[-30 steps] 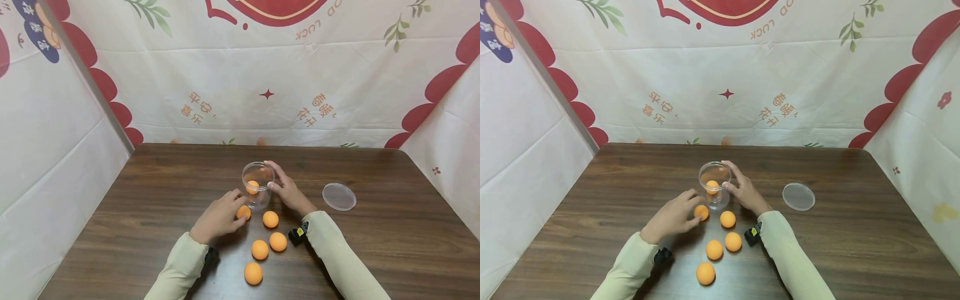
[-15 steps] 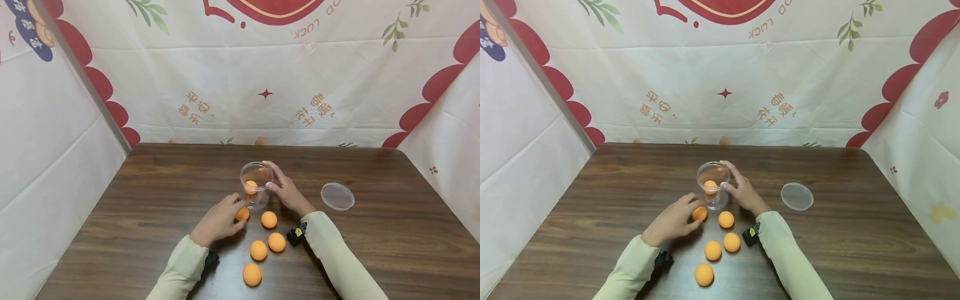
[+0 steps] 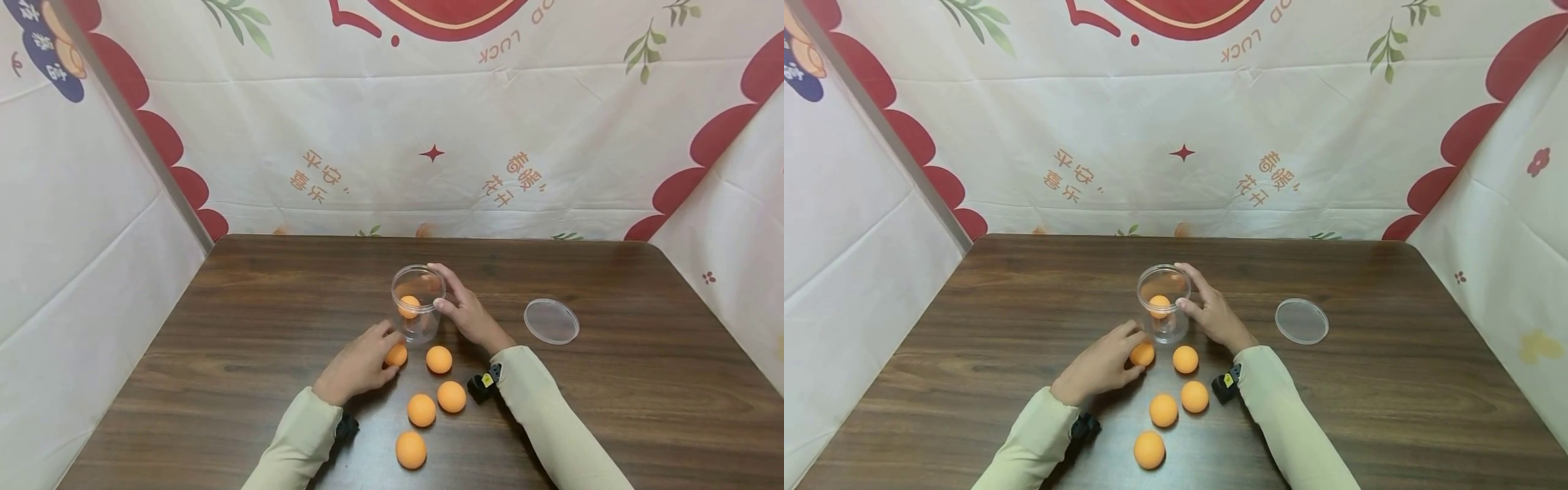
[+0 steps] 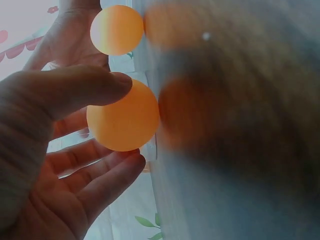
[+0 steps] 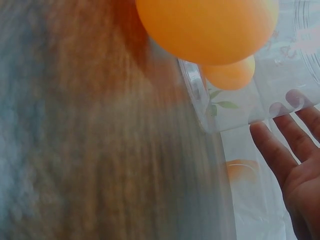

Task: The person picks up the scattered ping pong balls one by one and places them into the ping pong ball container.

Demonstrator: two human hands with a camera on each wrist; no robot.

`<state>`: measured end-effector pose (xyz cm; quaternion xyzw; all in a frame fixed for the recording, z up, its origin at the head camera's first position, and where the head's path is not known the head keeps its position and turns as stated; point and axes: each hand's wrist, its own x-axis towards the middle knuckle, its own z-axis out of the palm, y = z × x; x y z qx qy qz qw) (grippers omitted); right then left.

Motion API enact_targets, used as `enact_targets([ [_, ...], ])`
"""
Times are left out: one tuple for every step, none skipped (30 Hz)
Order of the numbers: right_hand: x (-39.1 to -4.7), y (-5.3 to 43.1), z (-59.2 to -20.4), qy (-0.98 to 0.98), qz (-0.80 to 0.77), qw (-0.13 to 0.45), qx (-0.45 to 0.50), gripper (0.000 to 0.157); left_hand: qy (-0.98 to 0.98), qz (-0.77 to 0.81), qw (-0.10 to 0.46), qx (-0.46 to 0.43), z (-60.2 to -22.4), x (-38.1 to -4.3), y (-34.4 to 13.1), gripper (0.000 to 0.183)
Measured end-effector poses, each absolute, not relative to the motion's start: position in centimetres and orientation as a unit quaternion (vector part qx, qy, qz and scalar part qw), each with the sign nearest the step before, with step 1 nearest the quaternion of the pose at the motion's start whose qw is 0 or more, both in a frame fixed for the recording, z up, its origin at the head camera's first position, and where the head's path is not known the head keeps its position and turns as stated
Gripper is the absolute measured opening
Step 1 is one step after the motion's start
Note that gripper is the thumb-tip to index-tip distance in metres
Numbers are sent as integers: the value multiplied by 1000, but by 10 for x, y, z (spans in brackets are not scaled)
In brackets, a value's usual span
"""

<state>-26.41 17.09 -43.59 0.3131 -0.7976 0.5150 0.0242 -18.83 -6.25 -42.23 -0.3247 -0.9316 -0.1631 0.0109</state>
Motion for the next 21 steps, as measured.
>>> enact_targets([
  [-264,171,-436,-798,515,25,312,58,-931,-165,9,-325,-422,-188,-63,32],
  [-264,171,-435,-799,514,25,311,58,-931,-167,8,-325,-423,-188,-63,33],
  [-263,170,-435,-799,514,26,311,58,-931,-168,7,-325,-423,-187,-63,33],
  [-264,170,-435,-800,513,27,310,58,-931,-170,6,-324,-423,-187,-63,32],
  [-263,170,-435,-800,513,28,311,58,-931,-170,6,-324,-423,-187,-62,32],
  [-263,170,-435,-800,513,29,311,58,-931,-169,4,-323,-423,-187,-62,32],
  [-264,170,-435,-800,512,29,311,58,-932,-168,4,-322,-423,-187,-63,31],
  [-263,170,-436,-800,512,30,312,58,-932,-167,3,-322,-423,-187,-63,31],
  [-263,170,-436,-800,510,31,313,58,-932,-165,2,-322,-422,-187,-63,31],
  [-263,170,-436,-800,511,31,313,58,-932,-165,1,-322,-422,-186,-63,30],
  [-263,170,-436,-799,511,30,314,58,-932,-164,1,-322,-421,-186,-63,30],
  [-263,170,-436,-800,511,30,314,58,-932,-164,1,-322,-421,-186,-64,30],
  [-263,170,-436,-800,511,30,313,58,-932,-164,1,-322,-420,-186,-64,30],
  [-263,170,-435,-800,512,30,313,58,-932,-165,2,-322,-419,-186,-64,31],
  [-263,170,-435,-799,512,30,313,59,-932,-166,3,-323,-418,-186,-65,30],
  [-263,170,-435,-799,513,29,312,59,-931,-168,5,-324,-417,-186,-65,30],
  [-262,170,-434,-799,514,28,312,59,-931,-169,9,-324,-416,-186,-66,30],
  [-262,170,-434,-799,514,27,311,59,-930,-171,12,-325,-416,-186,-66,30],
  [-262,170,-434,-799,514,26,310,59,-929,-173,16,-327,-414,-186,-67,30],
  [-262,170,-434,-799,514,26,310,59,-928,-176,21,-328,-413,-185,-68,30],
  [-262,170,-433,-799,515,25,309,59,-927,-178,25,-329,-413,-185,-68,31],
])
